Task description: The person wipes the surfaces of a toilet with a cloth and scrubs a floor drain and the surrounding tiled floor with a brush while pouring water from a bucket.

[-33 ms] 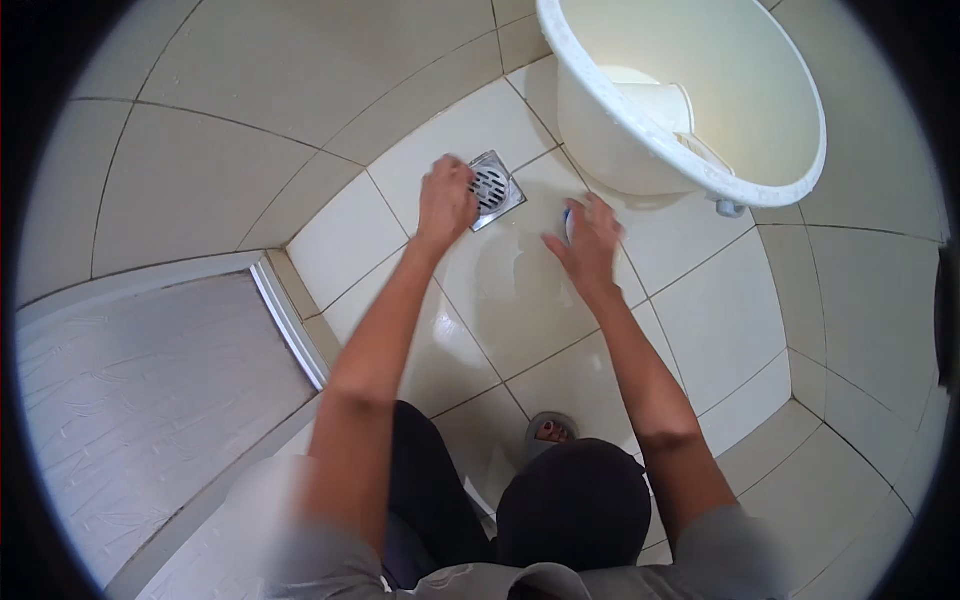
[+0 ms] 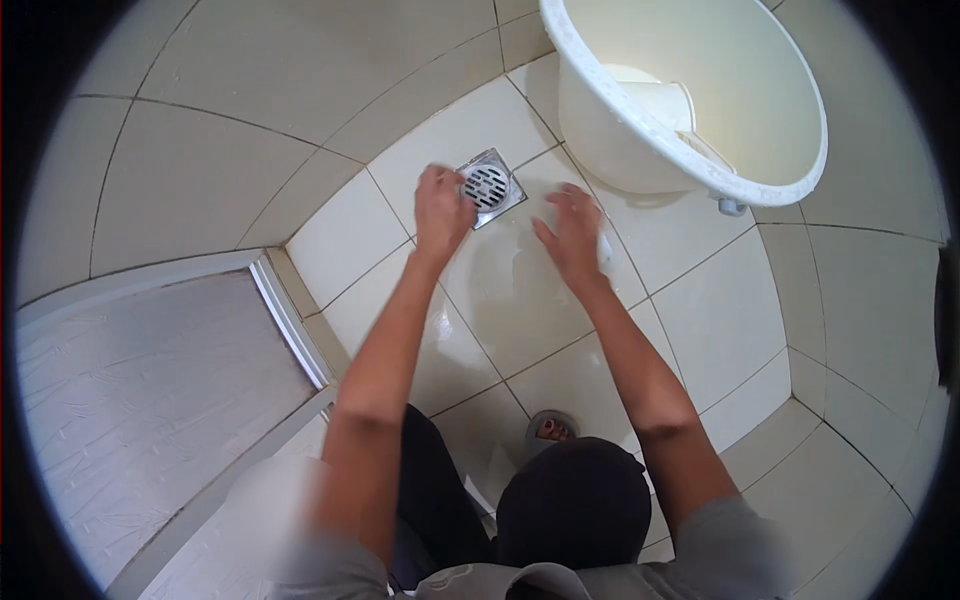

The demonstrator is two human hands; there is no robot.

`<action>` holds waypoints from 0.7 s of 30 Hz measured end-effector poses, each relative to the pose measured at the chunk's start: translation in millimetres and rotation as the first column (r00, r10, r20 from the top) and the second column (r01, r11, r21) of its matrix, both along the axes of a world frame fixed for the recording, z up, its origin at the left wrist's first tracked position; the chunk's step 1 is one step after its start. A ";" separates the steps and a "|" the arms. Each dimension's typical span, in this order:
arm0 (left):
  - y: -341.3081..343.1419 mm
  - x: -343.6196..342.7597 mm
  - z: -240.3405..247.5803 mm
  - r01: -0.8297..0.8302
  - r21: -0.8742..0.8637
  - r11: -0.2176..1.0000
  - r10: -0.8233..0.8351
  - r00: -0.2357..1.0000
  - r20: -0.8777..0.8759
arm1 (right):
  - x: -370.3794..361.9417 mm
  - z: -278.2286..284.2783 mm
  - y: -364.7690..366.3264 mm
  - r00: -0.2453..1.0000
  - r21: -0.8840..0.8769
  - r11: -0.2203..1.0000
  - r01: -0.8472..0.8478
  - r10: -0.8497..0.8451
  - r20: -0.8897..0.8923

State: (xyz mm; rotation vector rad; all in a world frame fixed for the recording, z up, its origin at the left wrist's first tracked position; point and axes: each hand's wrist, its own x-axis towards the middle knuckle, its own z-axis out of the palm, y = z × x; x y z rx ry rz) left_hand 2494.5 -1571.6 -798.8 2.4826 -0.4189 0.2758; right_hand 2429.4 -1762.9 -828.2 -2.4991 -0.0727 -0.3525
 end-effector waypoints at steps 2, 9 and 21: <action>2.0 -35.5 9.9 -0.230 -0.123 0.965 0.221 0.971 -0.087 | 36.8 -28.0 27.5 0.986 0.192 0.967 -0.167 0.163 0.037; 29.9 -115.7 41.2 -0.286 -0.106 0.952 0.261 0.943 -0.205 | 84.1 -43.0 109.6 0.981 -0.327 0.940 -0.096 0.035 -0.190; 80.1 -109.6 96.3 -0.383 -0.155 0.911 0.381 0.924 -0.042 | 100.6 -7.0 105.4 0.816 -0.260 0.863 -0.433 0.252 -0.521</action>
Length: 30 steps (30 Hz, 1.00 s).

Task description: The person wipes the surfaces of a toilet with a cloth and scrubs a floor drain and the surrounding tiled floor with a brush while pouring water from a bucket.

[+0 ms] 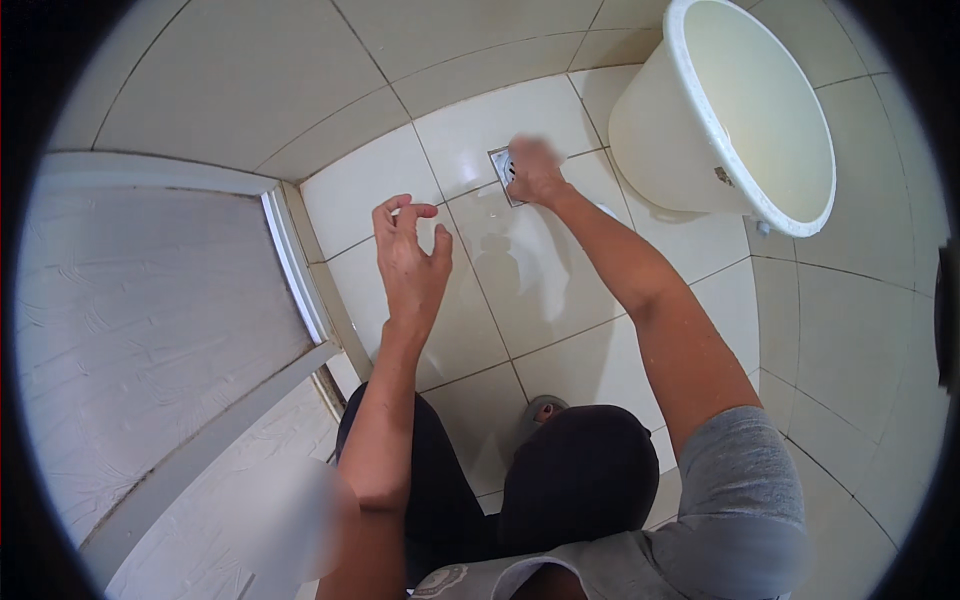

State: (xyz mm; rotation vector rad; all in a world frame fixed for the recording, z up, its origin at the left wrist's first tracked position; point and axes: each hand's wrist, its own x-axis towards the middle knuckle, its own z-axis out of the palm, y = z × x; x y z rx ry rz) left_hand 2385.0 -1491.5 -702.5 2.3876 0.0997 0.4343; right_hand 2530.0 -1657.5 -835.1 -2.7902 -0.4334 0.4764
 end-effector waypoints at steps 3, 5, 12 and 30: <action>9.7 -2.7 -1.1 -0.037 -0.032 0.999 0.037 0.999 -0.012 | -6.2 1.6 2.3 0.993 0.057 0.992 0.117 -0.118 0.018; 9.4 -3.4 -0.6 -0.052 -0.100 0.994 0.050 0.999 -0.019 | -6.5 1.9 3.4 0.986 0.057 0.985 0.165 -0.166 0.010; 4.1 0.0 11.1 -0.074 -0.243 0.967 0.057 0.996 -0.074 | -1.8 3.3 -6.1 0.979 -0.002 0.980 0.199 -0.199 0.049; 76.4 6.5 20.6 -0.243 -0.228 0.943 0.248 0.969 -0.003 | -263.1 -9.8 114.0 0.723 0.101 0.718 -0.689 0.690 0.029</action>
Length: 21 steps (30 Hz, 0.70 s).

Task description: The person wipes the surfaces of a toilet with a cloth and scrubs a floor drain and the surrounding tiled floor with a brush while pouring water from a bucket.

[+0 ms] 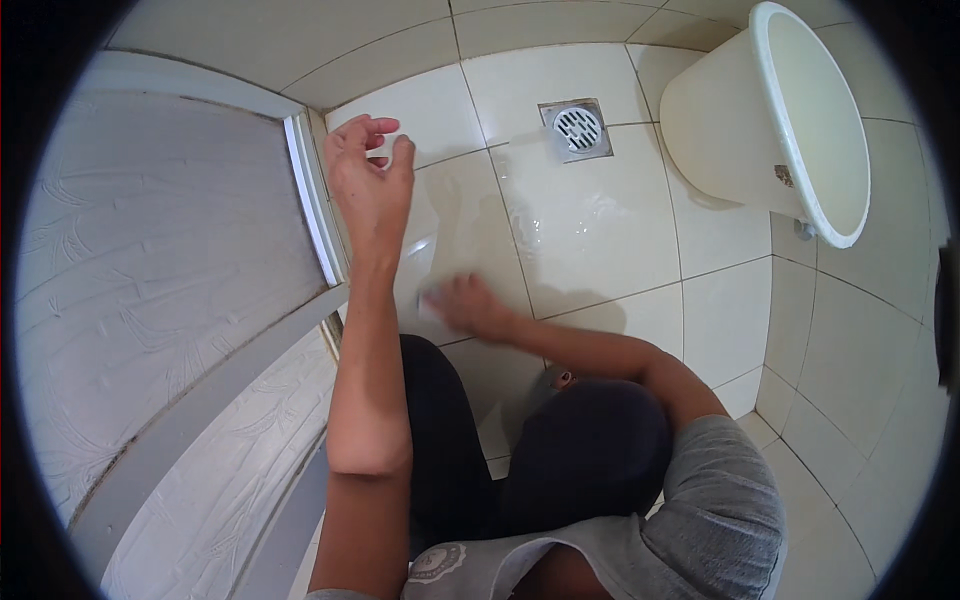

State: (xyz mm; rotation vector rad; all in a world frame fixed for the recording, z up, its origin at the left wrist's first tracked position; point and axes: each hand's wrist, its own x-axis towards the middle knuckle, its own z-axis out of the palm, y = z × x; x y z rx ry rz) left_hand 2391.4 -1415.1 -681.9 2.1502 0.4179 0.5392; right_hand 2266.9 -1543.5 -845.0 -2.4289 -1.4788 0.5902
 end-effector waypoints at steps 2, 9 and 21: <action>7.3 -6.6 -0.2 -0.044 -0.018 0.999 0.044 0.999 -0.015 | 75.2 0.8 -6.5 0.922 -0.091 0.920 0.381 -0.385 -0.043; 45.9 -13.4 21.3 -0.255 -0.173 0.951 0.267 0.963 0.046 | 134.8 5.4 -12.5 0.754 0.116 0.755 0.646 -0.606 -0.255; 55.5 -13.8 17.5 -0.249 -0.284 0.926 0.270 0.962 0.035 | 190.3 -17.9 17.2 0.546 0.227 0.595 0.771 -0.801 0.244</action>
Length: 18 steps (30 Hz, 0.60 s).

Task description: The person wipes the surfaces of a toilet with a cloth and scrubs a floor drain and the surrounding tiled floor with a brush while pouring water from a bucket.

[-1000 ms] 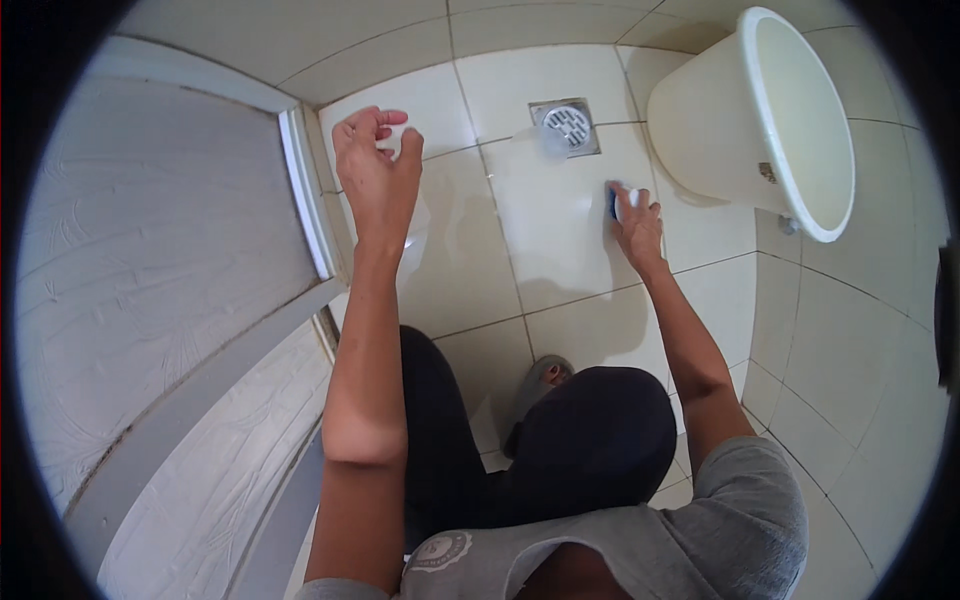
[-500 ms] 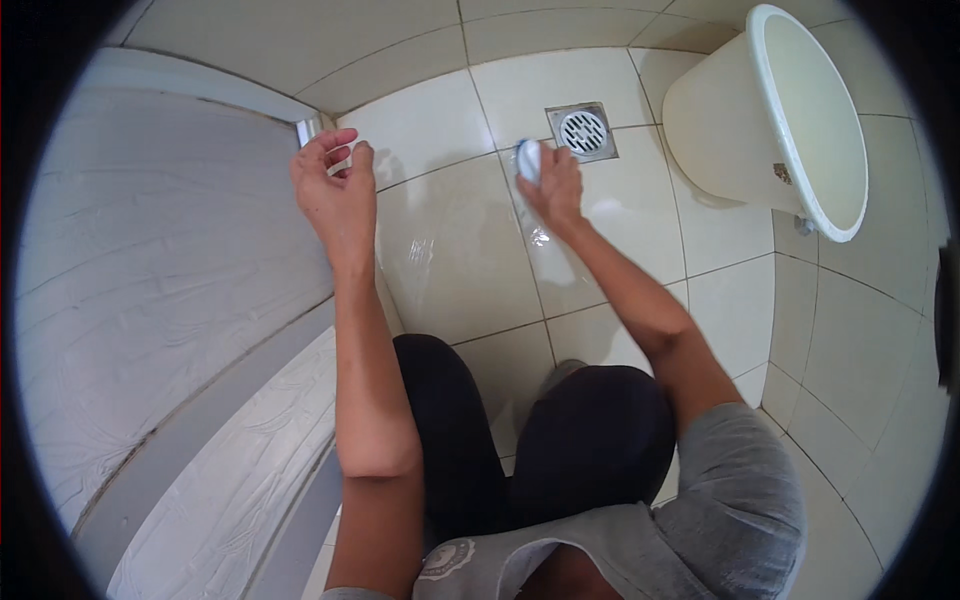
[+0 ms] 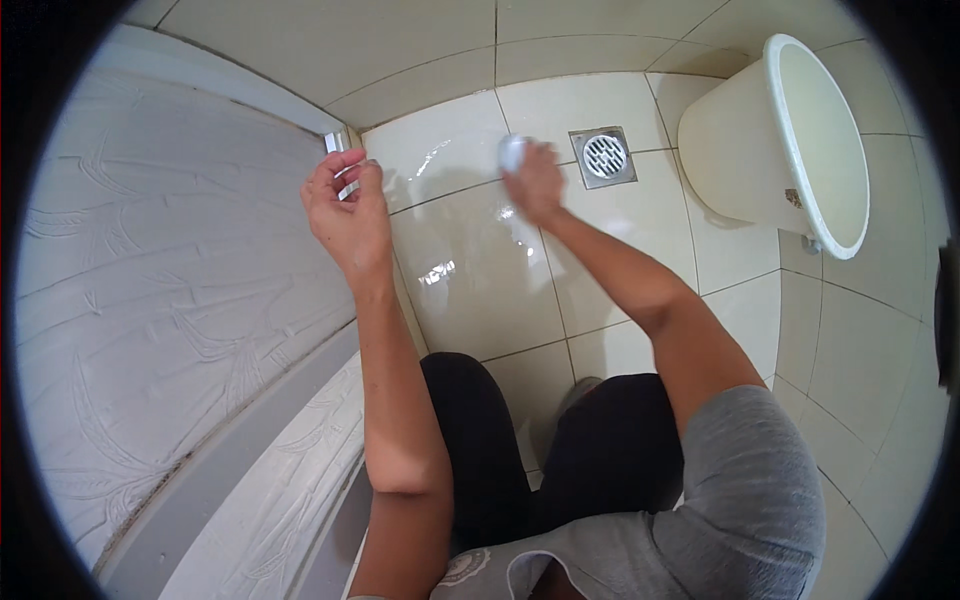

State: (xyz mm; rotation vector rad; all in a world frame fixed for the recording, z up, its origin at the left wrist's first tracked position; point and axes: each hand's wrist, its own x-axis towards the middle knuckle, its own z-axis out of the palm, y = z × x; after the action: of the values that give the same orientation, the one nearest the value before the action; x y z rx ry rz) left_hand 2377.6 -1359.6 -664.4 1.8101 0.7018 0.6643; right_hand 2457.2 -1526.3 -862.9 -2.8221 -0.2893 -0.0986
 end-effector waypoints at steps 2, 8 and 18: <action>16.3 -6.4 0.8 -0.066 -0.017 0.998 0.067 0.996 0.060 | 11.1 19.5 -25.9 0.943 0.140 0.963 0.231 -0.186 -0.278; 24.9 -7.6 5.6 -0.156 -0.036 0.987 0.159 0.982 0.100 | -71.4 20.5 97.0 0.796 0.239 0.841 -0.485 0.538 -0.278; -9.5 2.6 -8.5 0.072 -0.038 0.997 -0.069 0.994 0.080 | 67.0 16.5 80.8 0.995 0.104 0.993 0.050 -0.041 -0.088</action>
State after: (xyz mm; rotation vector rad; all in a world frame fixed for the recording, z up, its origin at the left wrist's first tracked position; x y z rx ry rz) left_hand 2380.3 -1369.1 -673.0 1.7534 0.5922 0.6660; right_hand 2524.2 -1445.5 -846.4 -2.7188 -0.1943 -0.0030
